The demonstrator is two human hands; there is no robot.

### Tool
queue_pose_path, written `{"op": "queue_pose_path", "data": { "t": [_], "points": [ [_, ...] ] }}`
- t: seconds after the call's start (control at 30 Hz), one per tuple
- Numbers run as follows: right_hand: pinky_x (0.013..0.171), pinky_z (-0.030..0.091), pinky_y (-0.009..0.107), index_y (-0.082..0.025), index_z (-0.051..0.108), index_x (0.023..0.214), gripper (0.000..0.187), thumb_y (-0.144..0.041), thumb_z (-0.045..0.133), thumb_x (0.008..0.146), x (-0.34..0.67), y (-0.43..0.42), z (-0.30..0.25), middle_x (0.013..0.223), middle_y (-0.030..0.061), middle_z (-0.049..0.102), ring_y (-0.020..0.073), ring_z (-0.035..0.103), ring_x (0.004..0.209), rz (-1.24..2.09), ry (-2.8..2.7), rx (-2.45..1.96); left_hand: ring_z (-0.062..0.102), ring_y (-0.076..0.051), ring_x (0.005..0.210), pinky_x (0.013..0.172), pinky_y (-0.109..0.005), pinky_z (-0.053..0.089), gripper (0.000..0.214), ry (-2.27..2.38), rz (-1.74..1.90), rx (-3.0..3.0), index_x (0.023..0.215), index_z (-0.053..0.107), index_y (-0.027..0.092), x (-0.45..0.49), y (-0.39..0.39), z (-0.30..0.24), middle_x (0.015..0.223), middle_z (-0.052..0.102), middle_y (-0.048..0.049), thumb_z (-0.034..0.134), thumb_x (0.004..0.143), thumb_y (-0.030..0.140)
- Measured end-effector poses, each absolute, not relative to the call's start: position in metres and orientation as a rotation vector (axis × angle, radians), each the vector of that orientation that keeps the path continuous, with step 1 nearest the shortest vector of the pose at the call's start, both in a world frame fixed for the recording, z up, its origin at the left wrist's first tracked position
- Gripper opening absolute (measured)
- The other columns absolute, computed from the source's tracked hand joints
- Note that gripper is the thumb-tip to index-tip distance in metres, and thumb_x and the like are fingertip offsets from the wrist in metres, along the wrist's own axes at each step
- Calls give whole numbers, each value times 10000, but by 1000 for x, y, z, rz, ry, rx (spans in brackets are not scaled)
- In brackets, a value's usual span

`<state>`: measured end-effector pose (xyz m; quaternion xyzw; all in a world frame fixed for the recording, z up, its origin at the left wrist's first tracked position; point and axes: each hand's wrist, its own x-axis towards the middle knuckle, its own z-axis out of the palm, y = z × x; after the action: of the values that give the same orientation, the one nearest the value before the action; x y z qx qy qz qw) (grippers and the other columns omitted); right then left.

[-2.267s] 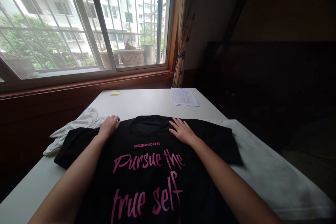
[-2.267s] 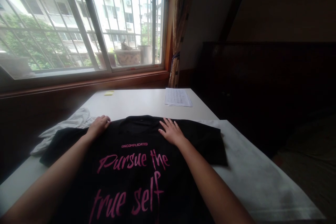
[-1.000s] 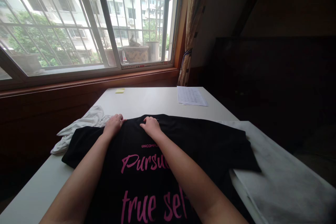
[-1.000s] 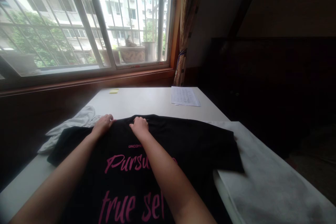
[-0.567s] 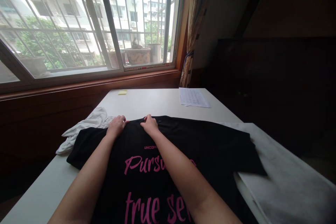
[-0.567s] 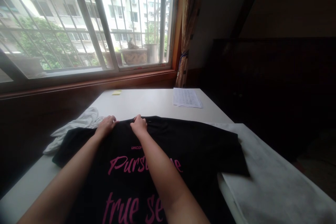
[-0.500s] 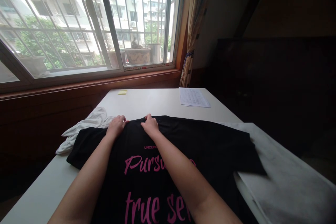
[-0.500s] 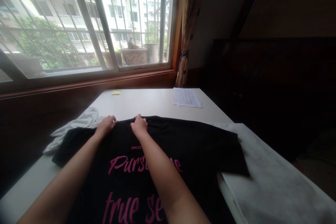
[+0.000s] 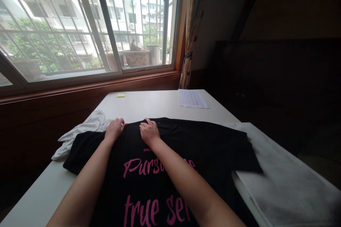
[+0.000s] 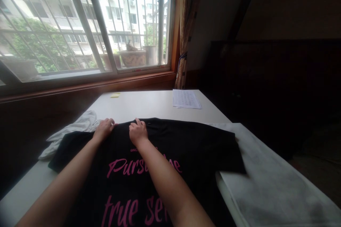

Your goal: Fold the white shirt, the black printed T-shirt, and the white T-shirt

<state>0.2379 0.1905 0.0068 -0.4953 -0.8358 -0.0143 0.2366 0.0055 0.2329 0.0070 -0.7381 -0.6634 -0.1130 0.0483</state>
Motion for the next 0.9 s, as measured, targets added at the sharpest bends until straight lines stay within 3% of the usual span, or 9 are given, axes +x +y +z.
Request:
{"op": "queue_pose_path", "data": {
  "t": [0.3, 0.43, 0.53, 0.63, 0.7, 0.8, 0.9],
  "points": [
    [1246, 232, 484, -166, 593, 1421, 428, -289, 421, 1049, 280, 150, 6, 1535, 83, 540, 257, 378, 1479, -48, -2390, -1309, 567, -302, 1050, 874, -416, 491, 311, -2019, -340, -2267, 1029, 595, 247, 3, 235, 6, 1091, 628, -97, 359, 1040, 450],
    [1253, 253, 475, -161, 574, 1447, 458, -313, 481, 1025, 341, 118, 16, 1548, 100, 519, 265, 418, 1451, -51, -2389, -1346, 570, -294, 1045, 889, -410, 494, 287, -2008, -338, -2275, 1022, 597, 248, 1, 237, 5, 1081, 627, -92, 374, 1032, 428],
    [1229, 309, 453, -179, 664, 1339, 393, -254, 535, 976, 407, 95, 30, 1483, 99, 570, 269, 490, 1374, -78, -2307, -1505, 567, -296, 1030, 886, -415, 498, 286, -1999, -340, -2277, 1020, 604, 243, 1, 236, 6, 1077, 628, -95, 384, 1025, 425],
    [1115, 445, 408, -221, 723, 1224, 332, -248, 519, 965, 485, 72, 40, 1354, 87, 635, 270, 566, 1236, -143, -2129, -1778, 563, -305, 1028, 876, -421, 505, 305, -1981, -344, -2274, 1030, 615, 239, 3, 233, 9, 1086, 624, -105, 400, 1016, 455],
    [1068, 473, 435, -246, 724, 1205, 320, -293, 538, 948, 537, 56, 41, 1272, 99, 650, 293, 592, 1149, -211, -1953, -1970, 561, -305, 1039, 896, -426, 506, 299, -1961, -344, -2274, 1043, 626, 242, 5, 230, 11, 1095, 624, -107, 416, 1009, 451],
    [1020, 484, 482, -194, 684, 1238, 399, -396, 565, 915, 605, 32, 34, 1186, 151, 643, 336, 600, 1112, -316, -1606, -2133, 550, -325, 1094, 920, -458, 507, 285, -1934, -347, -2256, 1104, 643, 251, 10, 226, 16, 1154, 621, -117, 443, 995, 422],
    [917, 525, 457, -193, 659, 1213, 496, -541, 600, 865, 643, 13, 23, 1024, 118, 683, 314, 658, 976, -62, -1383, -2165, 520, -368, 1190, 930, -502, 509, 305, -1896, -363, -2242, 1200, 640, 245, 21, 223, 24, 1262, 598, -138, 468, 980, 369]
  ]
}}
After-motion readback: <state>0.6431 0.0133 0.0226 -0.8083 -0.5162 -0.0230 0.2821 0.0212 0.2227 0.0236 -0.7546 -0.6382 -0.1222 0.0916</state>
